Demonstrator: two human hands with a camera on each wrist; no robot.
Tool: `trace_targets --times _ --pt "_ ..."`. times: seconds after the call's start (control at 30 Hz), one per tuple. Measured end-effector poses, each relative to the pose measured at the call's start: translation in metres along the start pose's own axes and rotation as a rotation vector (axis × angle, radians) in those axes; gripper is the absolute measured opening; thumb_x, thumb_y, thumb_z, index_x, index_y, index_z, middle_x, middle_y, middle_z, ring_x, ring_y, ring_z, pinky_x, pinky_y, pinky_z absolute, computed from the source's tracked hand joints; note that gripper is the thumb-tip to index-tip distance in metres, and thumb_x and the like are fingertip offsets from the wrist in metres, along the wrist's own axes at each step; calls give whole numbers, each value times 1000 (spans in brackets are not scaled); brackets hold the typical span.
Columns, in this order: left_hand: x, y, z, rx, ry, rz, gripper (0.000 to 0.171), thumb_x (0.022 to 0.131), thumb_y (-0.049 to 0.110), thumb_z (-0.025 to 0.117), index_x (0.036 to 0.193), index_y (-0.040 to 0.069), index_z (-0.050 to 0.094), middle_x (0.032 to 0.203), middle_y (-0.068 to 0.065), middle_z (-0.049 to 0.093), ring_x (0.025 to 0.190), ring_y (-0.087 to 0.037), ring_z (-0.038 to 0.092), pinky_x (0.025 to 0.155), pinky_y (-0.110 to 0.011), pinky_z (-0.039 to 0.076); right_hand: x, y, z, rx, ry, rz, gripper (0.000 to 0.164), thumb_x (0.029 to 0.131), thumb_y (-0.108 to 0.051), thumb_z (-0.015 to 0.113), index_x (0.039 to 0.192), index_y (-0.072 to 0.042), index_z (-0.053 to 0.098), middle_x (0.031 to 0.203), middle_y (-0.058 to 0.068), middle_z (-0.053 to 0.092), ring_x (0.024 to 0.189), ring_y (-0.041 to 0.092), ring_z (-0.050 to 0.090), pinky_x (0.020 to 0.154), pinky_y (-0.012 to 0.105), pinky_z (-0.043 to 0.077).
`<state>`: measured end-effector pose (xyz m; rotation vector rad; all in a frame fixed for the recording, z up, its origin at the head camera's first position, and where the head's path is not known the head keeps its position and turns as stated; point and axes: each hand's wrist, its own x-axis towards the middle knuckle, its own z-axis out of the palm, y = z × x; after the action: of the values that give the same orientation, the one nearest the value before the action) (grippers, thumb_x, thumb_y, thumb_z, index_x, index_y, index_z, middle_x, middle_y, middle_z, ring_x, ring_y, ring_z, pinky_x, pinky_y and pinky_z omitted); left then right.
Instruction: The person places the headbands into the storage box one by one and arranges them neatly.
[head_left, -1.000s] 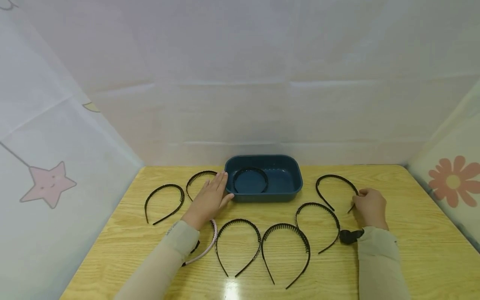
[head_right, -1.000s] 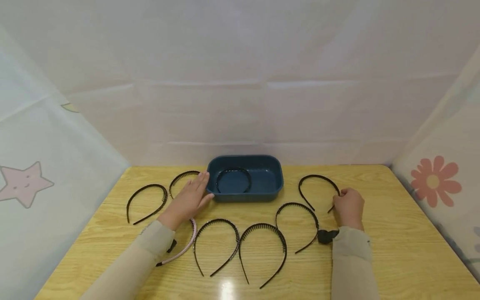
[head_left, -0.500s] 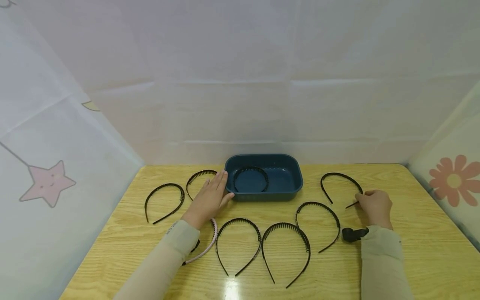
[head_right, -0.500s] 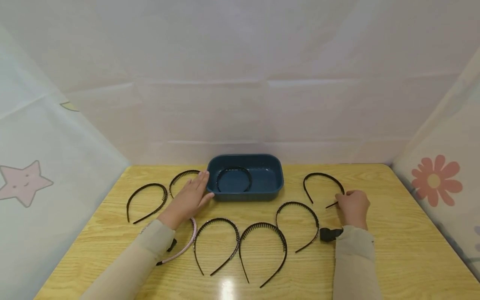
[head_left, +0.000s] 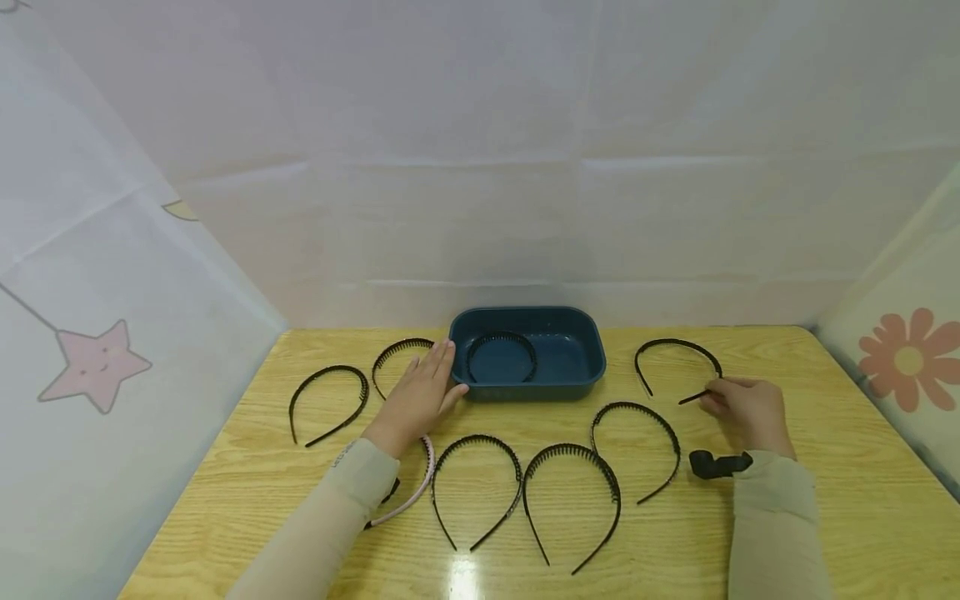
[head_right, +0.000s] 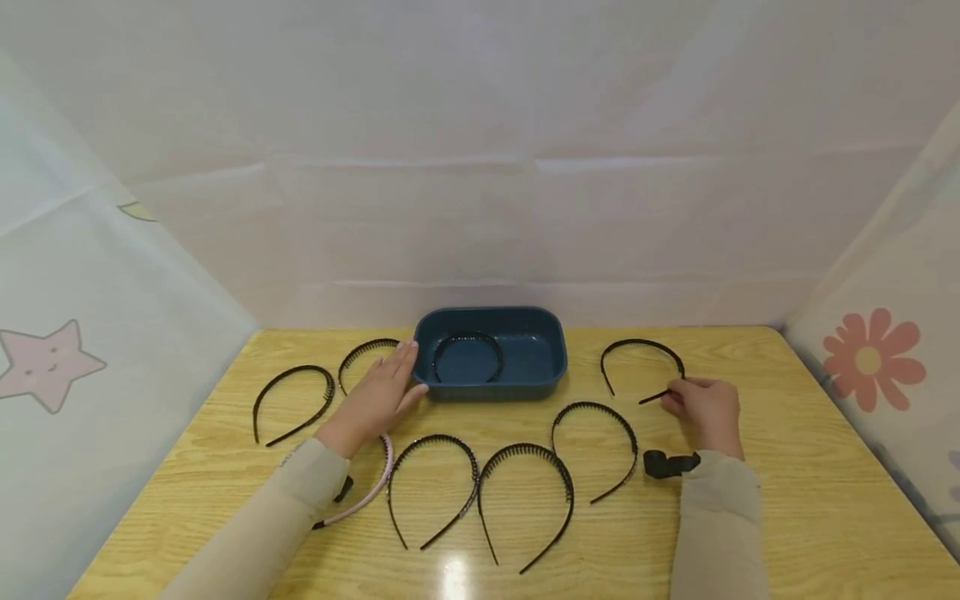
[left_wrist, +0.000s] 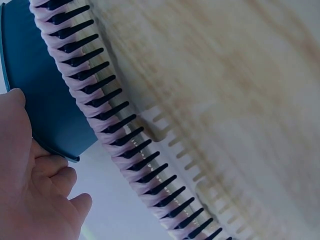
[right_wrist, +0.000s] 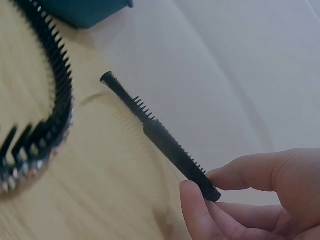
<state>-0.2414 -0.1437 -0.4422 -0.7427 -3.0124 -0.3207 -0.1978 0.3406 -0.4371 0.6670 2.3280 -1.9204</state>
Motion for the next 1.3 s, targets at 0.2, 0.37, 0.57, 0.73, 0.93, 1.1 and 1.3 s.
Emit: trace_targets --times 0.2,0.37,0.57,0.73,0.93,1.1,1.3 --pt "0 0 0 -1 9 5 76 109 46 42 161 0 12 168 -17 12 155 -33 15 124 -55 16 -7 -7 3 174 -45 -9 63 103 -14 61 151 14 32 82 -5 72 77 9 74 77 24 61" --pt "0 1 -1 -5 12 10 75 109 45 43 161 -1 14 168 -17 13 155 -34 16 124 -55 16 -4 -5 3 240 -67 -56 67 102 -9 62 152 15 26 86 -4 70 79 8 73 79 23 60" --pt "0 1 -1 -12 7 4 75 109 45 43 161 0 13 168 -18 13 155 -32 13 125 -54 14 -6 -10 5 264 -67 -58 69 101 -6 61 156 11 22 87 -6 69 79 7 73 82 24 60" --pt "0 1 -1 -16 12 4 75 109 44 44 161 -1 14 168 -18 13 155 -32 14 125 -53 12 -6 -13 8 274 -46 -77 68 101 -5 62 155 12 24 93 -6 64 80 6 72 82 23 59" --pt "2 -1 1 -10 12 3 76 109 48 41 162 0 14 168 -17 12 155 -32 14 125 -52 11 -7 -17 11 312 -48 -113 67 100 -3 62 154 13 25 117 7 53 83 6 72 83 20 58" --pt "3 -2 2 -12 9 2 76 109 49 39 162 1 13 169 -16 10 156 -30 10 125 -52 12 -9 -22 14 332 -44 -130 68 100 -5 63 155 12 26 122 8 50 85 5 72 84 20 58" --pt "2 -1 3 -7 11 -4 77 109 49 40 162 1 13 169 -15 11 156 -29 10 125 -54 15 -15 -31 21 376 -48 -170 70 100 -8 65 155 11 26 120 4 53 88 5 71 87 21 57"
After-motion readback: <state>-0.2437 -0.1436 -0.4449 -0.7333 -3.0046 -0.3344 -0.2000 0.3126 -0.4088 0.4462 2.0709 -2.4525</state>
